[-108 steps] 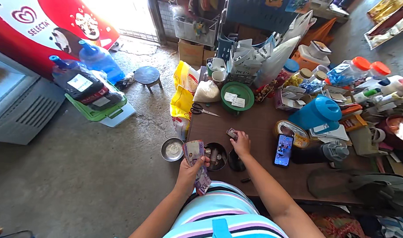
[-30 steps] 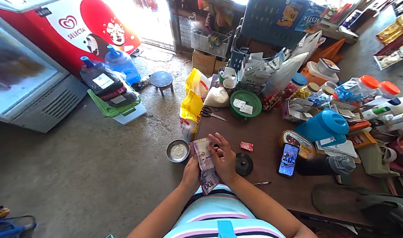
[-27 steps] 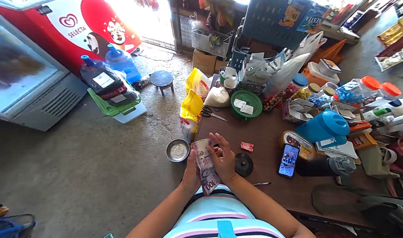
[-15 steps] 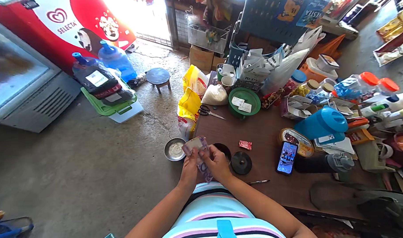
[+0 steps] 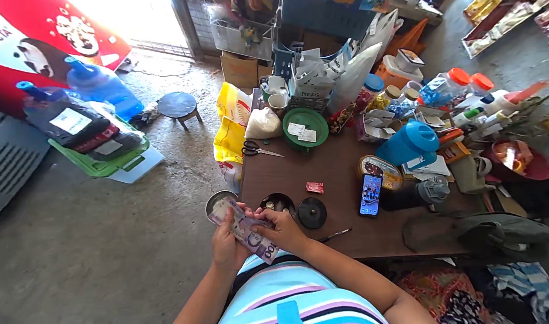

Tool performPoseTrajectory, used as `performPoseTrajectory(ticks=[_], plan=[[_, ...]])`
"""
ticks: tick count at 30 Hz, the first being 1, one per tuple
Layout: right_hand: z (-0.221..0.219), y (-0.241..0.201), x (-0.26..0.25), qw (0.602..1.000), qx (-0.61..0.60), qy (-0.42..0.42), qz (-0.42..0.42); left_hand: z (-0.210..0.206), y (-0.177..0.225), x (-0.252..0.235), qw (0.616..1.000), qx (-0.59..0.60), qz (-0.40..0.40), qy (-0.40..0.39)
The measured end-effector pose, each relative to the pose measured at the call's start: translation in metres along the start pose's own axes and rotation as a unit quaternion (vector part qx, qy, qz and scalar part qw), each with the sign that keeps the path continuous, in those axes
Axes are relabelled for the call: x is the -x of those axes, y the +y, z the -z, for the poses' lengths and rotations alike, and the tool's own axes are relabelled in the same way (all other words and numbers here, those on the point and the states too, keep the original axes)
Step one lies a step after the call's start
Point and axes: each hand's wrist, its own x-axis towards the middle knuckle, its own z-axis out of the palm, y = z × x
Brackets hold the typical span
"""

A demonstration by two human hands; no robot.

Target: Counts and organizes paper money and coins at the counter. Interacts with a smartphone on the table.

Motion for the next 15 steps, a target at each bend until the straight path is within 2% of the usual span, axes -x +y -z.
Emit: performPoseTrajectory(ticks=[4, 6, 8, 9, 11, 13, 15], plan=[[0.006, 0.0, -0.001, 0.999, 0.017, -0.029, 0.012, 0.004, 0.004, -0.004, 0.999, 0.042, 0.003, -0.025], [0.018, 0.0, -0.001, 0.998, 0.054, -0.001, 0.04, 0.008, 0.014, -0.007, 0.999, 0.03, -0.023, -0.026], [0.041, 0.009, -0.001, 0.99, 0.122, 0.058, 0.028, 0.016, 0.026, -0.008, 0.998, 0.002, -0.06, -0.006], [0.055, 0.02, -0.002, 0.983, 0.162, 0.092, 0.005, 0.021, 0.03, -0.007, 0.997, -0.016, -0.077, 0.006], [0.086, 0.047, -0.005, 0.958, 0.24, 0.124, -0.096, 0.032, 0.036, -0.002, 0.989, -0.088, -0.115, 0.035], [0.116, 0.07, -0.009, 0.918, 0.31, 0.088, -0.233, 0.04, 0.038, 0.003, 0.975, -0.152, -0.151, 0.062], [0.132, 0.09, -0.011, 0.874, 0.366, 0.059, -0.313, 0.046, 0.037, 0.008, 0.964, -0.19, -0.169, 0.079]])
